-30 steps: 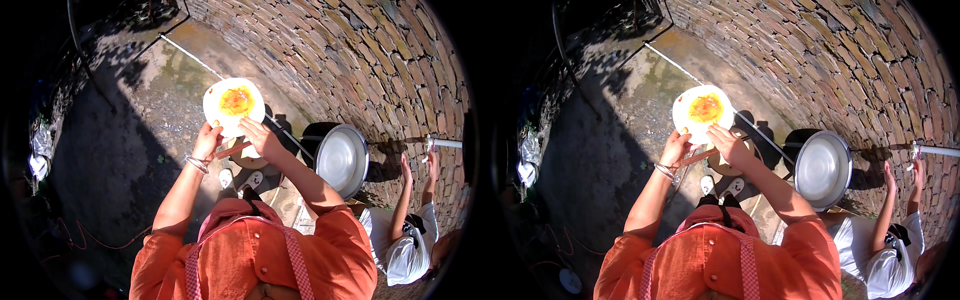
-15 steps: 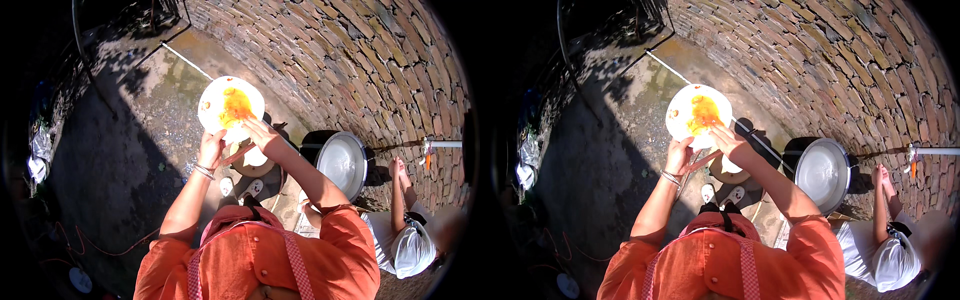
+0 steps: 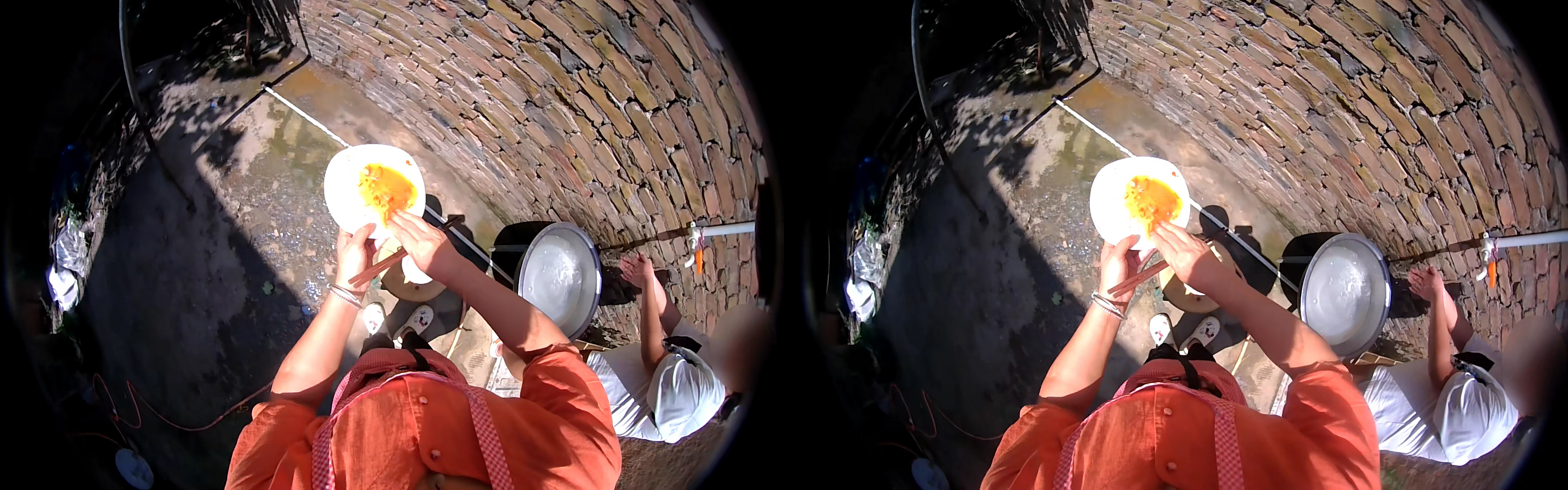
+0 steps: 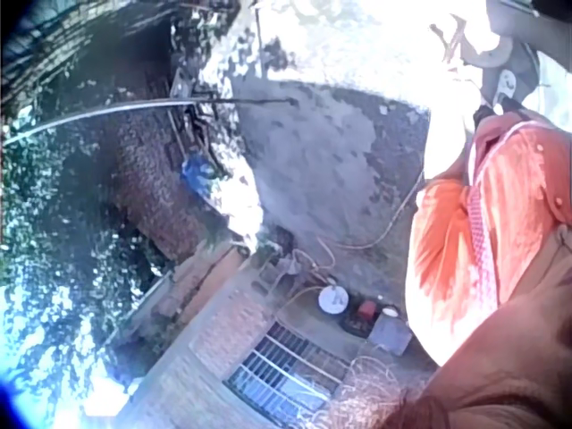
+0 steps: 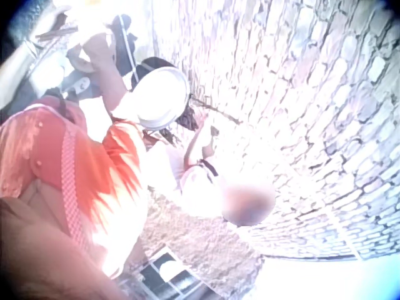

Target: The person carries a plate and a bowl with chopsticks from a kitchen to an outdoor washing area, then rinses the bowl and chopsticks under a tap into a large basin.

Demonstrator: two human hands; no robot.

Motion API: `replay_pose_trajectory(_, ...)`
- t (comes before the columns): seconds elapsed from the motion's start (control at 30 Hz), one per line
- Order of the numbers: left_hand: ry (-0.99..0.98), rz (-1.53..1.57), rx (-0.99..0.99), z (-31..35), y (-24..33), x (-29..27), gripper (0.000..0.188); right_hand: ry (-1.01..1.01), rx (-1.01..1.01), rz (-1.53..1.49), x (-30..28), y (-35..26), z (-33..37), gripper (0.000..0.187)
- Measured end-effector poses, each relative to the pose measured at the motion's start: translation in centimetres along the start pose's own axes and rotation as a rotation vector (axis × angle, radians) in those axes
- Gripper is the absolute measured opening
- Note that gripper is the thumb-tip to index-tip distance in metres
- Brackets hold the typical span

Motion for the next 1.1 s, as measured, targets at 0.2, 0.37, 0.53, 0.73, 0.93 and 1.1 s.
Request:
replay_pose_trajectory(0.2, -0.052, -0.13, -0.074, 0.2, 1.5, 0.4, 0.039, -0.084, -0.048, 0.035, -1.1, 1.7, 0.3, 0.043)
replay_pose_trajectory(0.37, 0.054, 0.065, 0.11, 1.7, 0.2, 2.7, 0.047, 0.019, -0.015, 0.003, -0.2, -0.7, -0.5, 0.043)
replay_pose_trajectory(0.53, -0.094, 0.081, -0.029, 0.6, 0.5, 1.6, 0.048, -0.102, -0.117, 0.032, -1.2, 2.1, -0.5, 0.041)
replay_pose_trajectory(0.73, -0.072, -0.088, -0.125, 0.3, 0.2, -0.3, 0.046, -0.224, -0.254, 0.012, -3.7, 6.2, -2.3, 0.042)
replay_pose_trajectory(0.93, -0.127, -0.098, -0.238, 0.3, 0.4, -0.6, 0.044, -0.372, -0.306, -0.162, -4.9, 6.4, -5.6, 0.051)
replay_pose_trajectory(1.1, -0.152, -0.124, -0.219, 0.1, 0.7, -0.4, 0.043, -0.341, -0.286, -0.153, -4.0, 6.6, -6.5, 0.058)
Point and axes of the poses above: each hand's wrist, its own z-axis away from the middle knuckle, its own x-axis out of the palm, y = z × x, the point moved 7 cm from there along -z, towards the middle knuckle, and after that the axes turned 6 degrees about y, right-handed, at the moved point
